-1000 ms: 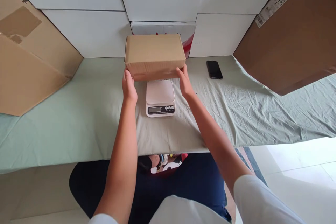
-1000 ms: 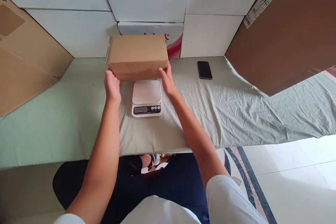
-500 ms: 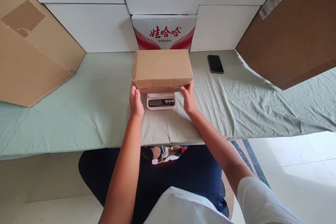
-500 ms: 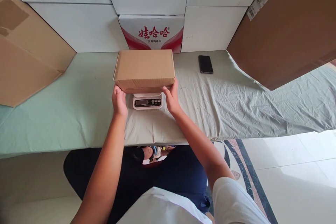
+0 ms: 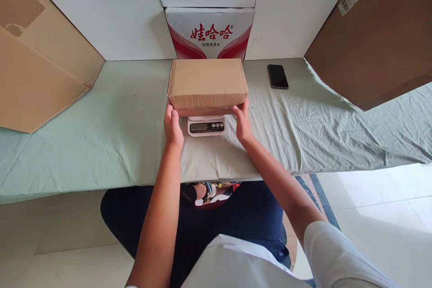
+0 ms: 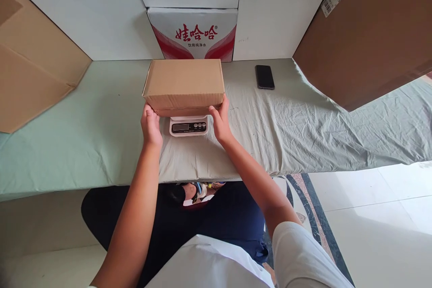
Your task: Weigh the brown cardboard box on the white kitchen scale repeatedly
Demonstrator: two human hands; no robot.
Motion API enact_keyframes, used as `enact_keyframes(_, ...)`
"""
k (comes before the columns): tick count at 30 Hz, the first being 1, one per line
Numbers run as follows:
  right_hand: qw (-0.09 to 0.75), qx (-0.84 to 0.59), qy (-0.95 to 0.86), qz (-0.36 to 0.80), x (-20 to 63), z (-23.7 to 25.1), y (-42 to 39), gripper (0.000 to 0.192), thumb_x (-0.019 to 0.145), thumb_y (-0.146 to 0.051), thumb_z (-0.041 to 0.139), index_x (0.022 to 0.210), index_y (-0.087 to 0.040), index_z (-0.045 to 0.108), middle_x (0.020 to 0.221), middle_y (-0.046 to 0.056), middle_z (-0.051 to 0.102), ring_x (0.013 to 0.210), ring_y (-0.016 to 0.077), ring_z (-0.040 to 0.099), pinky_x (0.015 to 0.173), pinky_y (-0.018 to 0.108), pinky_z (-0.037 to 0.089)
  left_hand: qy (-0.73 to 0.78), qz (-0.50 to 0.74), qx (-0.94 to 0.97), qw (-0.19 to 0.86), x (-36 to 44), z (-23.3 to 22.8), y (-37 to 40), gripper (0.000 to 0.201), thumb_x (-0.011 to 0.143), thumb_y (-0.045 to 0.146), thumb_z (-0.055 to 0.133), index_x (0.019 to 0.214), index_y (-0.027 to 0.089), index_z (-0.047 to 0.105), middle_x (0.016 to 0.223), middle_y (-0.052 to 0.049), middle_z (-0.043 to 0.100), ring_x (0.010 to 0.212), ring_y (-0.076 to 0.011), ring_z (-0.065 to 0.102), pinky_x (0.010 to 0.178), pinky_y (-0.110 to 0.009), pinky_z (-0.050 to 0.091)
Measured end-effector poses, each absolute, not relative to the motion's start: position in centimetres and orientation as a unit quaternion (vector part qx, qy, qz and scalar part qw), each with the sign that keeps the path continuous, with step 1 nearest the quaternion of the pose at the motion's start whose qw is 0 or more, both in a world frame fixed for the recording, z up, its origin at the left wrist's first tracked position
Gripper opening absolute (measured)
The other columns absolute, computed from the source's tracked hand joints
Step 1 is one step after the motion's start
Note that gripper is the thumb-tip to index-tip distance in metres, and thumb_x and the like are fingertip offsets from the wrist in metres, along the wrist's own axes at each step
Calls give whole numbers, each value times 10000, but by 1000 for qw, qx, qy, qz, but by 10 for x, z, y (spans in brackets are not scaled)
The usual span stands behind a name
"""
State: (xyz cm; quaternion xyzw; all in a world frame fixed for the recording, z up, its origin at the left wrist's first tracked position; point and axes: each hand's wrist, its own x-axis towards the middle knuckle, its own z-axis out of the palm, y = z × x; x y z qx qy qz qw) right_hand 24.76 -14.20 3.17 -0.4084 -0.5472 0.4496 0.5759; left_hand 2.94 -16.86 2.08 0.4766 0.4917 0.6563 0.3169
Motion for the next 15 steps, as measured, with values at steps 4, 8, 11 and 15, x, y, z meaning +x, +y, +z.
enact_keyframes(4,568,-413,-557,443,249,30,-141,676,871,-643,512,1486,-406,361,1545,25,407,1533,306,300,1346,592,243,485,665,489,288,28,18,-168,734,922,768,422,1455,283,564,1515,-91,602,1508,-272,485,1277,-394,345)
enact_keyframes(8,569,-408,-562,440,249,31,-141,684,876,-652,507,1492,-397,356,1524,34,429,1516,310,324,1333,582,273,487,666,490,282,28,16,-169,711,937,743,423,1452,277,572,1501,-91,613,1493,-279,502,1269,-403,358)
enact_keyframes(11,570,-402,-568,437,249,33,-141,690,885,-657,499,1504,-392,348,1507,41,446,1501,311,339,1324,576,284,481,671,491,279,29,16,-170,695,947,721,429,1459,273,569,1509,-90,607,1504,-278,487,1277,-408,343)
enact_keyframes(15,567,-407,-570,434,249,34,-141,685,888,-688,492,1495,-398,363,1501,35,448,1522,308,304,1330,563,279,492,666,489,275,29,16,-170,725,933,753,415,1468,285,557,1535,-86,585,1516,-278,471,1283,-409,334)
